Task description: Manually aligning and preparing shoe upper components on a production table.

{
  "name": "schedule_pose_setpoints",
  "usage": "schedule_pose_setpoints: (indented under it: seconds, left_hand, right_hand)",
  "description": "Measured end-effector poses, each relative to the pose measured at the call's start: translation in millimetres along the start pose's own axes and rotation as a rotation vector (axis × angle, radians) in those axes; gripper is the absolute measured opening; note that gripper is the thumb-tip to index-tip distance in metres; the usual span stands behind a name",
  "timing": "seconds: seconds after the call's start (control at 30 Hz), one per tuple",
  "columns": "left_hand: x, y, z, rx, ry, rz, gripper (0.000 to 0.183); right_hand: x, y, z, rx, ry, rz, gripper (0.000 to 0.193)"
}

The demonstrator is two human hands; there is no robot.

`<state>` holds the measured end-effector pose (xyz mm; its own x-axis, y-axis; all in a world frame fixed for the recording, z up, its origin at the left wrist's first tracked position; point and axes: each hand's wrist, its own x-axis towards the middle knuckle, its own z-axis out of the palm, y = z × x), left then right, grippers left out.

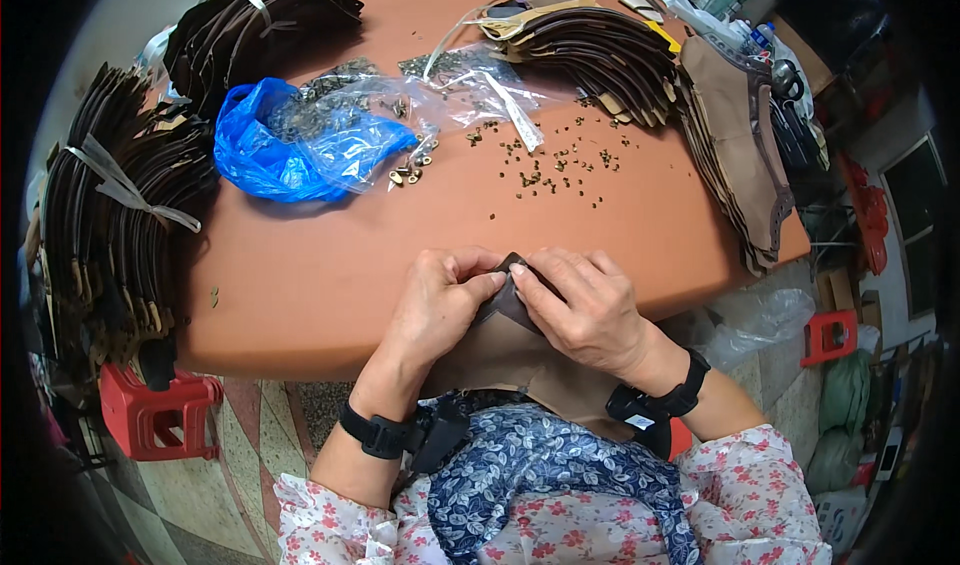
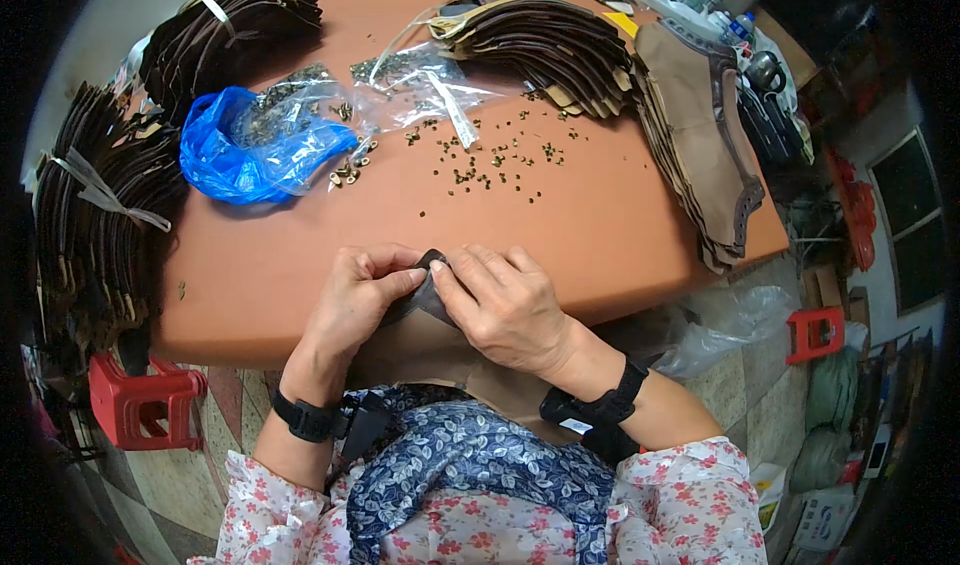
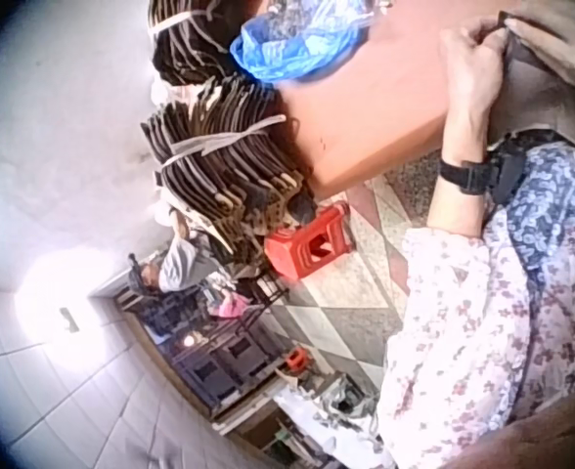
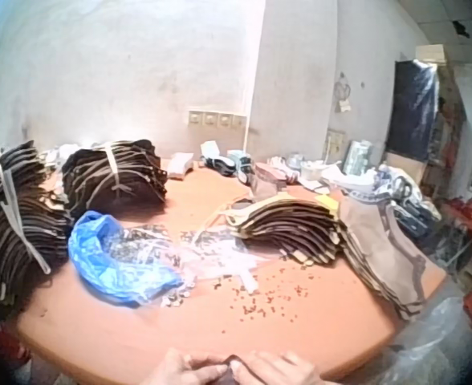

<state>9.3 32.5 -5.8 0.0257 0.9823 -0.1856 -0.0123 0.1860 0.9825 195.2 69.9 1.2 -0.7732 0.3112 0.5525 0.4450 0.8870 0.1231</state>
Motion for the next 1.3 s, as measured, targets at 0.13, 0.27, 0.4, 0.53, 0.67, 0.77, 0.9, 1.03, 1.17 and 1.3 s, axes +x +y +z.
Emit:
schedule_pose_setpoints:
  seconds: [0.13, 0.27, 0.4, 0.53, 0.67, 0.77, 0.9, 1.03, 1.17, 1.3]
  left_hand:
    - [-1.3, 3.3, 1.2, 0.022, 0.031, -0.011, 0.018]
    - [-0.8, 0.6, 2.0, -0.028, 0.040, -0.016, 0.017]
    - [0.4, 1.4, -0.4, -0.020, 0.017, -0.032, 0.016]
    - [1.1, 0.5, -0.7, -0.039, -0.002, -0.037, 0.015]
    - [2.1, -0.6, -2.5, -0.004, -0.023, -0.052, 0.011]
    - [0.3, 5.1, -2.6, 0.006, -0.017, -0.069, 0.011]
    - [0.2, 7.7, -1.9, -0.015, -0.028, -0.088, 0.011]
    - [0.9, 3.7, -2.1, -0.031, -0.016, -0.059, 0.014]
    - [0.9, 1.0, -1.3, -0.045, -0.006, -0.031, 0.015]
    - [0.4, 4.1, -2.3, -0.024, -0.034, -0.062, 0.012]
  right_hand:
    - [-0.1, 4.4, -1.2, -0.006, 0.021, -0.030, 0.027]
    - [0.0, 3.4, -2.0, 0.094, 0.015, 0.054, 0.020]
    - [4.2, 4.5, 2.4, 0.357, 0.105, 0.216, 0.016]
    - [12.0, 4.3, 6.2, 0.370, 0.117, 0.260, 0.012]
    - [13.9, 5.6, 7.6, 0.388, 0.118, 0.269, 0.010]
    - [11.2, 6.7, 6.2, 0.444, 0.116, 0.311, 0.010]
    - [8.9, 9.1, 5.1, 0.465, 0.111, 0.305, 0.009]
    - [12.1, 11.3, 2.7, 0.471, 0.082, 0.293, 0.010]
    - [12.5, 10.4, 1.6, 0.496, 0.069, 0.330, 0.010]
    - [12.4, 4.5, 4.6, 0.450, 0.143, 0.327, 0.011]
